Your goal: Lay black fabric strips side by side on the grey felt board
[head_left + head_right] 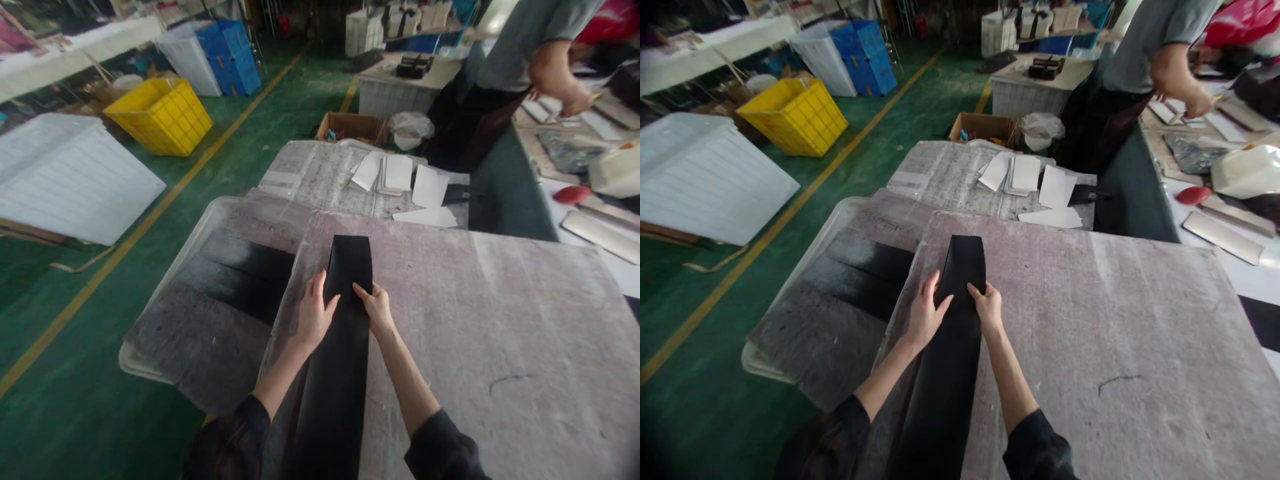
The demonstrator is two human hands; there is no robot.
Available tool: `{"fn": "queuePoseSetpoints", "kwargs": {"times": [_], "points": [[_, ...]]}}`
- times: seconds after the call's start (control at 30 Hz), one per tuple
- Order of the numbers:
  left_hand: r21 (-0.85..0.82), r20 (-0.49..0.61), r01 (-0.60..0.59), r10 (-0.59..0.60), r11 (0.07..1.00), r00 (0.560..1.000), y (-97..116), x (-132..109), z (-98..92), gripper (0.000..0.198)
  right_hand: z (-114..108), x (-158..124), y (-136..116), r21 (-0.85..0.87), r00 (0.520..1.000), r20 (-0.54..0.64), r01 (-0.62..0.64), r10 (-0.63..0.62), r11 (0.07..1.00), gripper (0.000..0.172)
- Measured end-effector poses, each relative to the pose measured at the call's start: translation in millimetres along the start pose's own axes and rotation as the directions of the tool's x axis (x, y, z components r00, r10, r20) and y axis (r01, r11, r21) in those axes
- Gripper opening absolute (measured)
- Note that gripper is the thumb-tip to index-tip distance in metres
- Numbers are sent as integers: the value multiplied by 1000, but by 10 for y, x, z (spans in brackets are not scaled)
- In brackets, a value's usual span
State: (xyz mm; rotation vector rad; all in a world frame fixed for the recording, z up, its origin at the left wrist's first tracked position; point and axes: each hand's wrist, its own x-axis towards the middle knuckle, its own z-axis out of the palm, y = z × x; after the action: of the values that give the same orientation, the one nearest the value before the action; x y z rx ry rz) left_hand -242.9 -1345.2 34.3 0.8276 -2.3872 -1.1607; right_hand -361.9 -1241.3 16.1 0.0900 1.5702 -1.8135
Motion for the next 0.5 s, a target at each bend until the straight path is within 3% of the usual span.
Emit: {"fn": "queuePoseSetpoints", "kwargs": {"times": [0.07,0.13,0.23,0.3,0.4,0.5], "points": [[241,52,-129,120,962,991,44,-142,-32,60,-2,30,46,-30,1000,-11,11,-11,1000,38],[384,190,-257,196,887,962,128,-326,-6,62,-7,53,79,-67,999,-30,35,-37,997,37],[457,360,-355,195,816,912,305,-665,160,71,-11,73,121,-120,994,-64,83,-91,989,38],[504,385,-345,152,792,910,403,-961,293,72,-12,79,149,-147,989,-80,108,-121,983,38],[584,366,-277,57,763,929,404,-1659,329,72,-17,78,182,-172,985,-87,130,-147,977,40],[675,317,-236,13,699,948,210,-2724,-47,72,-29,76,201,-184,984,-80,141,-158,973,40]]}}
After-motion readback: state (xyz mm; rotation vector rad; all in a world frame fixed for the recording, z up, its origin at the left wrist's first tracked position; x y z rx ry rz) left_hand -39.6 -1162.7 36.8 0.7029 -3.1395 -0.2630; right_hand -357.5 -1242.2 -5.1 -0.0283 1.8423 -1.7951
